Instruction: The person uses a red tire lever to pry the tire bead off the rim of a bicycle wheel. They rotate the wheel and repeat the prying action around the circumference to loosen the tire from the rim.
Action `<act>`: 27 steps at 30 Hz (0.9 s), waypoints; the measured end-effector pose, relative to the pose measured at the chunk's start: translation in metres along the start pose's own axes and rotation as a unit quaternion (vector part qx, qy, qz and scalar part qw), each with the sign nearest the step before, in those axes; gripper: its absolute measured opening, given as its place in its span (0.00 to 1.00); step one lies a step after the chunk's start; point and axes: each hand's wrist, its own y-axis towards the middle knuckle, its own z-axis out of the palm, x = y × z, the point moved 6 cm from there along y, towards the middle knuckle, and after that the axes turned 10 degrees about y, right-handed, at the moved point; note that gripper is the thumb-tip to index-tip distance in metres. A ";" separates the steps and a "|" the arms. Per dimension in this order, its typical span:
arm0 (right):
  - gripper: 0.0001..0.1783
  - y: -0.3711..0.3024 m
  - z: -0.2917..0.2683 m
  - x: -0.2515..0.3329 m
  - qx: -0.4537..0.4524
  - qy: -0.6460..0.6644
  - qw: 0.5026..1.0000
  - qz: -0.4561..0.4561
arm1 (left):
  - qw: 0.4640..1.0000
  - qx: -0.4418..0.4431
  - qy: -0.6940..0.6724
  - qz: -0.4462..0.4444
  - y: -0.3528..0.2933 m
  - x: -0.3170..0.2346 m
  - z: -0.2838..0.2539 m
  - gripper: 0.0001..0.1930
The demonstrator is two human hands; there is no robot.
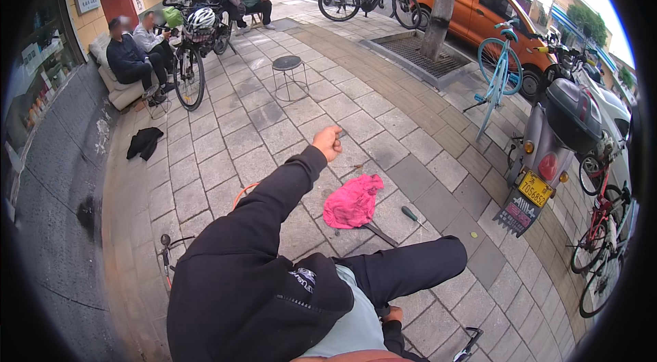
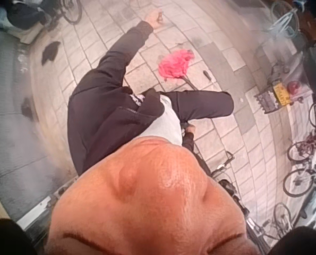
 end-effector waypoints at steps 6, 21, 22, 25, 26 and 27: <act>0.08 -0.029 -0.008 0.008 0.095 -0.173 0.967 0.163 | 0.976 0.053 0.025 -0.208 -0.067 0.237 0.002 0.12; 0.10 -0.042 -0.024 0.071 0.182 -0.369 0.910 0.053 | 0.949 0.103 0.046 -0.295 -0.104 0.268 -0.001 0.16; 0.10 -0.041 -0.024 0.073 0.186 -0.370 0.909 0.047 | 0.951 0.099 0.036 -0.291 -0.103 0.267 -0.001 0.16; 0.10 -0.039 -0.024 0.080 0.193 -0.380 0.904 0.042 | 0.958 0.066 0.001 -0.279 -0.098 0.258 0.000 0.15; 0.10 -0.040 -0.025 0.082 0.195 -0.384 0.901 0.043 | 0.961 0.060 -0.006 -0.269 -0.096 0.252 0.002 0.15; 0.10 -0.041 -0.029 0.085 0.184 -0.372 0.908 0.047 | 0.964 0.053 -0.014 -0.259 -0.095 0.246 0.004 0.15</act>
